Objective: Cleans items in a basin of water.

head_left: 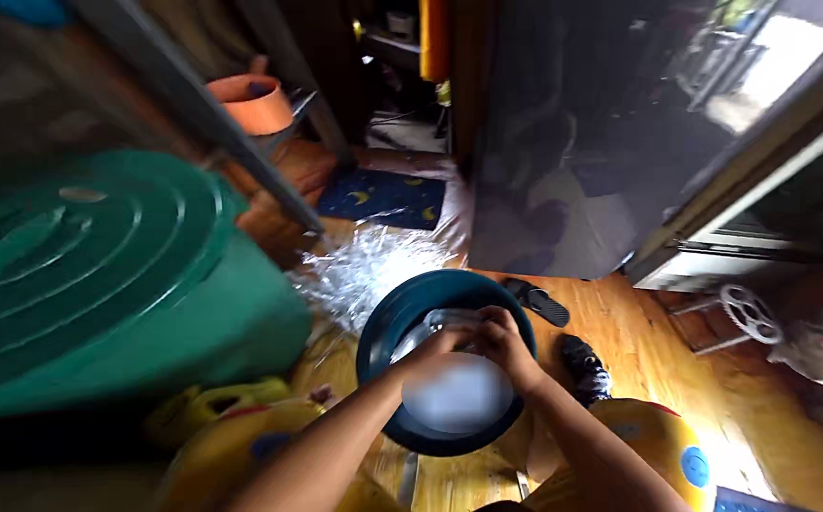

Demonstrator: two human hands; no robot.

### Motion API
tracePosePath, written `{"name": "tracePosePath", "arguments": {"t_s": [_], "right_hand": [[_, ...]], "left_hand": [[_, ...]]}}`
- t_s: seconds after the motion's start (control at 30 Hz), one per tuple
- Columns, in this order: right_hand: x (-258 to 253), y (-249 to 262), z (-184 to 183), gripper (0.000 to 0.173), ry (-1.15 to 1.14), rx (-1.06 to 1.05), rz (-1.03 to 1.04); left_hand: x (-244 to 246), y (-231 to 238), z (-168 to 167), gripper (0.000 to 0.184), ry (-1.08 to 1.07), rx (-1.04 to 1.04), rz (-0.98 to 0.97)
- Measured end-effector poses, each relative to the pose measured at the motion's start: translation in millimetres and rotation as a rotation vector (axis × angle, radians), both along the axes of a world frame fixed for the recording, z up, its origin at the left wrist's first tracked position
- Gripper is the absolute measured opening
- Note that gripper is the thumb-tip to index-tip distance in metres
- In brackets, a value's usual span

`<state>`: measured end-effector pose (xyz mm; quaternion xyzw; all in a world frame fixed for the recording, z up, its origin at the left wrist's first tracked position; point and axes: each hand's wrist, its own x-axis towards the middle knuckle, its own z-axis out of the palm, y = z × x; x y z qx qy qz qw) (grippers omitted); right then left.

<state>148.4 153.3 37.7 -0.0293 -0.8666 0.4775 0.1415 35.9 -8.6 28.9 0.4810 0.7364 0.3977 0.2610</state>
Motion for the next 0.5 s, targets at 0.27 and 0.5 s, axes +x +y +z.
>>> {"name": "tracePosePath", "arguments": {"t_s": [0.27,0.5], "right_hand": [[-6,8,9,0.015,0.067,0.024,-0.048],[-4,4,3,0.017,-0.06,0.017,0.019]], "left_hand": [[-14,-3,-18,0.034,0.11,-0.133,-0.163],[-6,0,-2,0.033,-0.003,0.031,-0.062]]}}
